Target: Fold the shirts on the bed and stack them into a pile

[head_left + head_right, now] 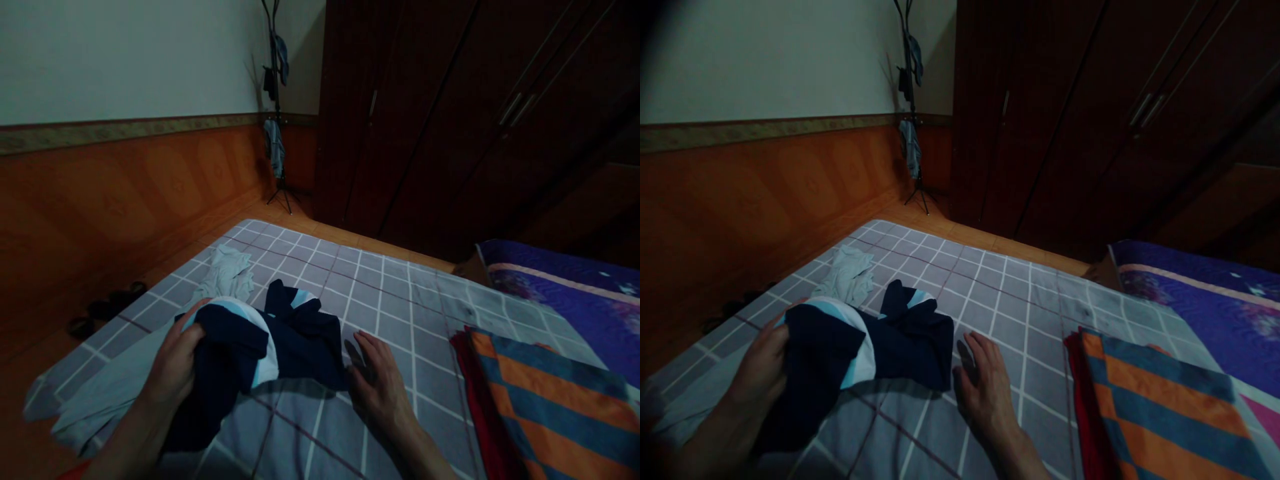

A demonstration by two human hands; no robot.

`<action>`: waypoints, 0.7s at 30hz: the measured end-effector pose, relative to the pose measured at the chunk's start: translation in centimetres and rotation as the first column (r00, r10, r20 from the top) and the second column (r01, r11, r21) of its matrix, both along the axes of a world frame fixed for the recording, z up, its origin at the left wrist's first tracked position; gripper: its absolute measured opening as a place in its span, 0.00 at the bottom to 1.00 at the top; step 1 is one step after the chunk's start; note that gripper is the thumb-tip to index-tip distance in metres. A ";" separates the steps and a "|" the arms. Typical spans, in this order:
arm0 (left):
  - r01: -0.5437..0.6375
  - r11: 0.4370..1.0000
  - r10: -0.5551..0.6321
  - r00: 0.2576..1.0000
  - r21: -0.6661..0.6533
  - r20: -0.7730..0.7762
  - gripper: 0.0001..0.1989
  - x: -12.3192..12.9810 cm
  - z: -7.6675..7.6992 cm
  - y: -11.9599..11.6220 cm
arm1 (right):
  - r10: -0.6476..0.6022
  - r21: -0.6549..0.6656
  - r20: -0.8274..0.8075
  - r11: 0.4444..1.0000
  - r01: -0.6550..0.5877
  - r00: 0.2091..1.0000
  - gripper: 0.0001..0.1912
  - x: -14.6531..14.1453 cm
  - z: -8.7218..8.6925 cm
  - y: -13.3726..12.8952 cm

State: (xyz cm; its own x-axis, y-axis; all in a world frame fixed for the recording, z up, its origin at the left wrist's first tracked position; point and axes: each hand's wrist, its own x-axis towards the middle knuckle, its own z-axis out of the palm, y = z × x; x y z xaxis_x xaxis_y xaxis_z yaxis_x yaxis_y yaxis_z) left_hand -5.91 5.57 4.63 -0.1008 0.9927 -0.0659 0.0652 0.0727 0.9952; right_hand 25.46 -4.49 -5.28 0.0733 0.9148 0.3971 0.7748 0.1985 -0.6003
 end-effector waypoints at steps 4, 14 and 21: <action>0.117 0.968 0.066 0.733 0.221 -0.677 0.23 -3.2 -1.0 2.3 | 0.017 -0.017 0.105 1.000 -0.015 0.994 0.24 -0.2 0.2 0.4; 0.776 0.619 -0.283 0.079 -0.119 -0.956 0.41 -2.8 -2.2 1.8 | 0.160 -0.093 0.295 0.986 -0.138 0.942 0.30 -1.6 2.7 4.5; 0.767 0.642 -0.307 0.235 -0.018 -0.922 0.19 -3.9 -2.7 5.4 | 0.254 -0.191 0.320 0.961 -0.200 0.913 0.33 -2.1 3.7 10.2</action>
State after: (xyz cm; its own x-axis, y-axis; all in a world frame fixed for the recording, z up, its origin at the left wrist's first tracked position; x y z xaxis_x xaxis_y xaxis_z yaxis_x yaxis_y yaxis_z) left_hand -9.80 10.94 1.88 0.6982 0.7142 0.0499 0.6653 -0.6730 0.3232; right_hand 23.33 5.73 -1.57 -0.2576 0.9415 0.2175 0.8812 0.3212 -0.3469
